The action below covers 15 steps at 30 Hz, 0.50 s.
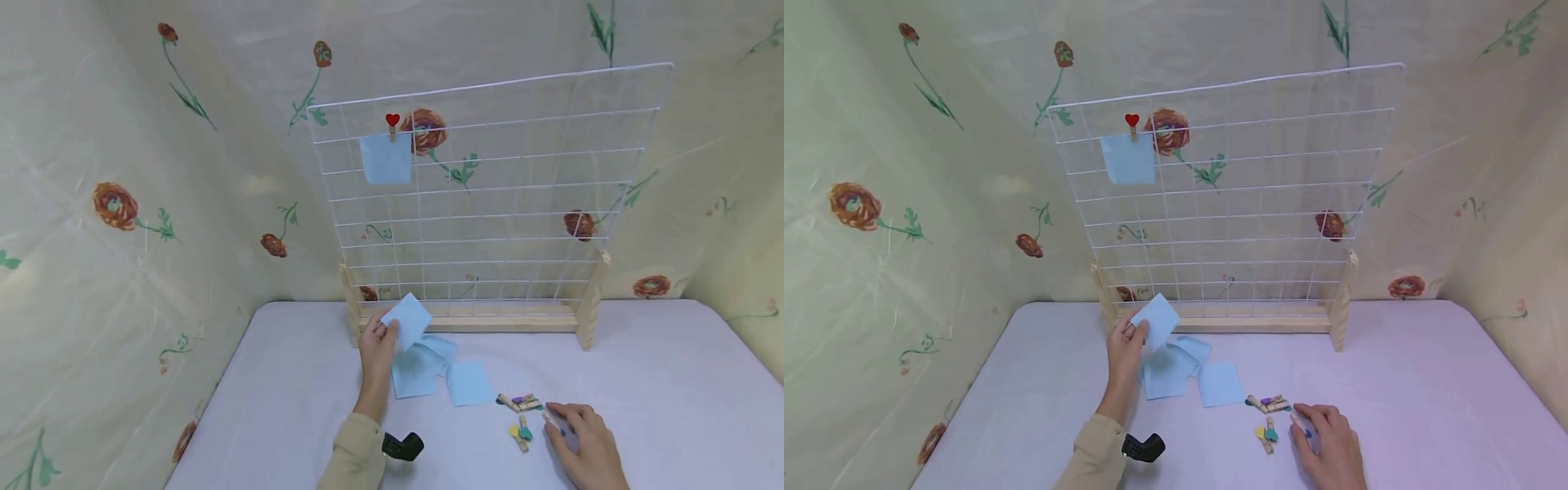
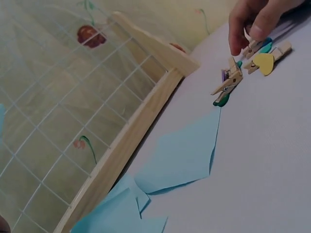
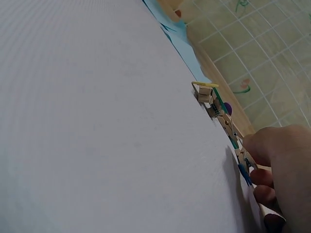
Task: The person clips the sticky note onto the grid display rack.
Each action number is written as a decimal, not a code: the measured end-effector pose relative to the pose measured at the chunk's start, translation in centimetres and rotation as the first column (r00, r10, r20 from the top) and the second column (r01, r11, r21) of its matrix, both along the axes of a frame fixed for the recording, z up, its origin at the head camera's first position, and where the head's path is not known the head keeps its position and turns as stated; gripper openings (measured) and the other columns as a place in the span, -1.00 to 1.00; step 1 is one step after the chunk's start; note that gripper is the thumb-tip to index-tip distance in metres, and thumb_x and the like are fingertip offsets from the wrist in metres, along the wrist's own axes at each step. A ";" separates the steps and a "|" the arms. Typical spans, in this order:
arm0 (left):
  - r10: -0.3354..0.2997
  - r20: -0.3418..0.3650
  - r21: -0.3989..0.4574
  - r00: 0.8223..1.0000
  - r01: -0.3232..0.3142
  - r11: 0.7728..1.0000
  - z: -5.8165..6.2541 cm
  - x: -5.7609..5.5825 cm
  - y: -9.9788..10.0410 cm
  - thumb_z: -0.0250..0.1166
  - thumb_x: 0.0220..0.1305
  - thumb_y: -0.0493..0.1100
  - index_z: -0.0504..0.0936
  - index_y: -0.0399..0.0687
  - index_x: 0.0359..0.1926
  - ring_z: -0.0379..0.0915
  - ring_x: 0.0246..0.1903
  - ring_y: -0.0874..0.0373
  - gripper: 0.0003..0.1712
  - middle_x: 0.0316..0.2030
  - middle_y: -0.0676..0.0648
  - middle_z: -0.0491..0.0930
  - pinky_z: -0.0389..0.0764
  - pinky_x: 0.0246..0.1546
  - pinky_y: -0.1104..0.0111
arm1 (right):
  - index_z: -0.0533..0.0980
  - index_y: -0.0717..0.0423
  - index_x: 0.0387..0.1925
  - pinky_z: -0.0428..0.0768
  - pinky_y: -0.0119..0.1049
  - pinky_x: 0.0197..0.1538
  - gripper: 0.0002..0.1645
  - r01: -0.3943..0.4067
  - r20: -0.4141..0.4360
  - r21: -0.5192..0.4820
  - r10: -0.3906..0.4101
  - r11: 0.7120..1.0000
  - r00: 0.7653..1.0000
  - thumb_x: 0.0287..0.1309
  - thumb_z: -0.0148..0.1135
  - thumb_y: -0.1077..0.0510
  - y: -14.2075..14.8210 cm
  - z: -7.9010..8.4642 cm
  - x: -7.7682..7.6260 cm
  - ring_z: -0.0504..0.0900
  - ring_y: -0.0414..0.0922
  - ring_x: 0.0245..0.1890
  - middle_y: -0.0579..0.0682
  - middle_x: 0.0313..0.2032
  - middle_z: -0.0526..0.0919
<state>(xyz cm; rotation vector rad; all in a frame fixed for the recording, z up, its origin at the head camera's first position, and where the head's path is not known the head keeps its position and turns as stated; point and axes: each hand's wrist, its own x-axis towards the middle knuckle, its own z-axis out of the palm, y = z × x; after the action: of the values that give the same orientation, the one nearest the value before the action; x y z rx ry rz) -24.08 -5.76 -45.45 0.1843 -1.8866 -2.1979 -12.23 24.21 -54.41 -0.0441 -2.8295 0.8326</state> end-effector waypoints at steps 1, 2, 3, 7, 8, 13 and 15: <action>-0.006 -0.005 0.012 1.000 0.006 1.000 0.1 -0.2 0.1 0.16 0.27 -0.34 0.52 -0.33 0.06 0.58 -0.09 0.05 -0.66 0.01 -0.35 0.57 0.60 -0.09 0.32 | 0.48 0.17 0.08 0.37 0.00 -0.13 -0.52 -0.006 0.006 -0.003 0.006 1.000 1.000 0.19 0.20 0.01 0.1 0.1 0.0 0.44 0.09 -0.10 0.18 -0.04 0.47; -0.008 -0.005 0.017 1.000 0.008 1.000 0.3 -0.4 0.1 0.16 0.27 -0.33 0.51 -0.33 0.06 0.59 -0.11 0.07 -0.66 0.01 -0.36 0.58 0.60 -0.11 0.33 | 0.48 0.17 0.09 0.37 0.04 -0.11 -0.51 -0.010 0.010 -0.001 0.010 1.000 1.000 0.20 0.20 -0.01 0.1 0.1 0.0 0.44 0.11 -0.07 0.18 -0.04 0.47; -0.010 -0.007 0.019 1.000 0.010 1.000 0.5 -0.6 0.2 0.16 0.26 -0.33 0.51 -0.33 0.05 0.59 -0.13 0.09 -0.66 0.00 -0.35 0.58 0.60 -0.12 0.34 | 0.48 0.18 0.09 0.37 0.07 -0.10 -0.50 -0.015 0.016 -0.001 0.015 1.000 1.000 0.21 0.19 -0.03 0.2 0.2 0.0 0.43 0.12 -0.06 0.20 -0.04 0.47; -0.015 -0.019 0.069 1.000 0.016 0.998 0.0 -1.8 0.5 0.17 0.24 -0.36 0.51 -0.36 0.03 0.57 -0.21 0.16 -0.68 -0.02 -0.36 0.59 0.59 -0.18 0.37 | 0.49 0.17 0.10 0.38 0.14 -0.07 -0.47 -0.024 0.053 0.011 0.024 1.000 0.998 0.20 0.18 -0.08 0.3 0.4 -0.1 0.44 0.16 -0.05 0.22 -0.04 0.48; -0.014 -0.020 0.078 1.000 0.015 0.997 -0.3 -2.1 0.6 0.18 0.24 -0.36 0.51 -0.35 0.02 0.56 -0.23 0.17 -0.69 -0.03 -0.35 0.60 0.58 -0.20 0.37 | 0.49 0.17 0.10 0.38 0.15 -0.07 -0.46 -0.026 0.065 0.017 0.025 1.000 0.998 0.20 0.19 -0.08 0.4 0.4 -0.2 0.45 0.16 -0.06 0.23 -0.04 0.48; 0.001 -0.019 0.103 1.000 0.000 0.995 -1.1 -2.9 1.1 0.23 0.21 -0.34 0.56 -0.24 -0.01 0.54 -0.25 0.22 -0.70 -0.04 -0.23 0.62 0.56 -0.20 0.41 | 0.50 0.16 0.09 0.39 0.17 -0.05 -0.47 -0.026 0.093 0.035 0.023 0.999 0.995 0.15 0.23 -0.03 0.4 0.3 0.0 0.46 0.18 -0.06 0.25 -0.04 0.47; 0.002 -0.024 0.092 1.000 0.000 0.996 -1.1 -2.9 1.2 0.24 0.20 -0.34 0.56 -0.24 -0.02 0.54 -0.24 0.21 -0.70 -0.03 -0.21 0.59 0.57 -0.16 0.41 | 0.52 0.15 0.06 0.39 0.17 -0.07 -0.50 -0.029 0.084 0.034 0.026 0.999 0.996 0.13 0.25 0.00 0.3 0.2 0.1 0.47 0.19 -0.05 0.24 -0.04 0.48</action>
<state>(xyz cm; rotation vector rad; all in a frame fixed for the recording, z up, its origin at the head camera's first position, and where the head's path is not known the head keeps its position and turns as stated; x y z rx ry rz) -26.96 -4.53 -46.59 0.1748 -1.7732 -2.2779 -12.15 24.53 -54.19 -0.0360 -2.9285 0.8038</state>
